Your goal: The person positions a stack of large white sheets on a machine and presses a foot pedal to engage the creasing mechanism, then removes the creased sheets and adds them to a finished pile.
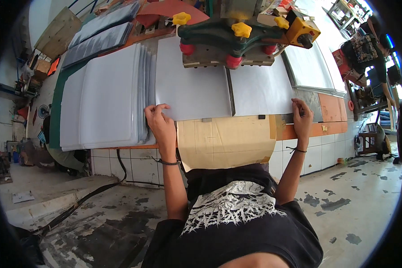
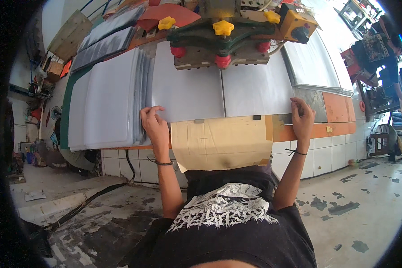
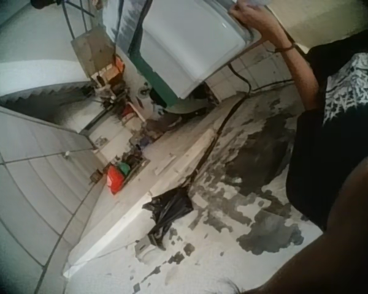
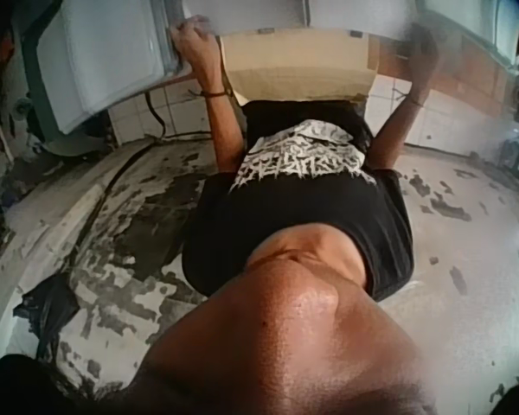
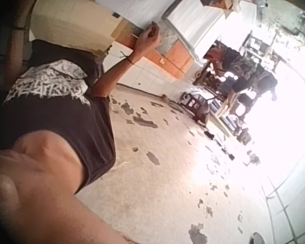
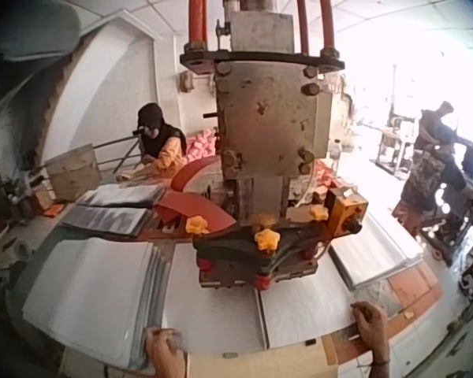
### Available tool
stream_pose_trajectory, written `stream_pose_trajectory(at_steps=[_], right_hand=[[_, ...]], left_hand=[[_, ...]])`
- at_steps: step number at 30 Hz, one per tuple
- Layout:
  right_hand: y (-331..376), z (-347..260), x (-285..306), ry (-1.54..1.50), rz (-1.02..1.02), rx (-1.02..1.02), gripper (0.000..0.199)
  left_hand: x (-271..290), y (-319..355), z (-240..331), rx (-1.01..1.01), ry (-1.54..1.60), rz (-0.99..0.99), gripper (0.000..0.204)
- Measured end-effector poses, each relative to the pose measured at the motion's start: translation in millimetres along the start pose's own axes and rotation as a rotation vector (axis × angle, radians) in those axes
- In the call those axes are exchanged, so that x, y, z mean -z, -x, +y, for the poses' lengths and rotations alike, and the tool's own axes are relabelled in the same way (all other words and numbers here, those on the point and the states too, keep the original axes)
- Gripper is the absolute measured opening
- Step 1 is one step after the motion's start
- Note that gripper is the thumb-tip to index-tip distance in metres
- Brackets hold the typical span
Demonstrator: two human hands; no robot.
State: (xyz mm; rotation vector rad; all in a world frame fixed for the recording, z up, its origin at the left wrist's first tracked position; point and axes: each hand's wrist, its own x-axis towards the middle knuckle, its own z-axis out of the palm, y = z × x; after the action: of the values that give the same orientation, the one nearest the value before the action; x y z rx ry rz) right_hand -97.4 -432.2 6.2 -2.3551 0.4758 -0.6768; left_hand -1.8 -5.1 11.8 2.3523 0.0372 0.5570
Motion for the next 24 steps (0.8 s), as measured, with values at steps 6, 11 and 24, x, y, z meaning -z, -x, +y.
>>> stream_pose_trajectory(at_steps=[6,11,24], right_hand=[[-0.8,-2.5,1.2,-0.080,-0.028,-0.052,0.014],[1.6,2.3,-2.1,0.047,0.036,0.061,0.016],[-2.7,-1.7,-3.2,0.048,0.048,-0.014,0.019]], left_hand=[[-1.8,0.0,-2.7,-0.049,-0.004,0.025,0.028],[-0.8,-0.1,0.3,-0.010,0.010,0.003,0.025],[-2.9,-2.6,-4.7,-0.057,-0.022,0.006,0.027]])
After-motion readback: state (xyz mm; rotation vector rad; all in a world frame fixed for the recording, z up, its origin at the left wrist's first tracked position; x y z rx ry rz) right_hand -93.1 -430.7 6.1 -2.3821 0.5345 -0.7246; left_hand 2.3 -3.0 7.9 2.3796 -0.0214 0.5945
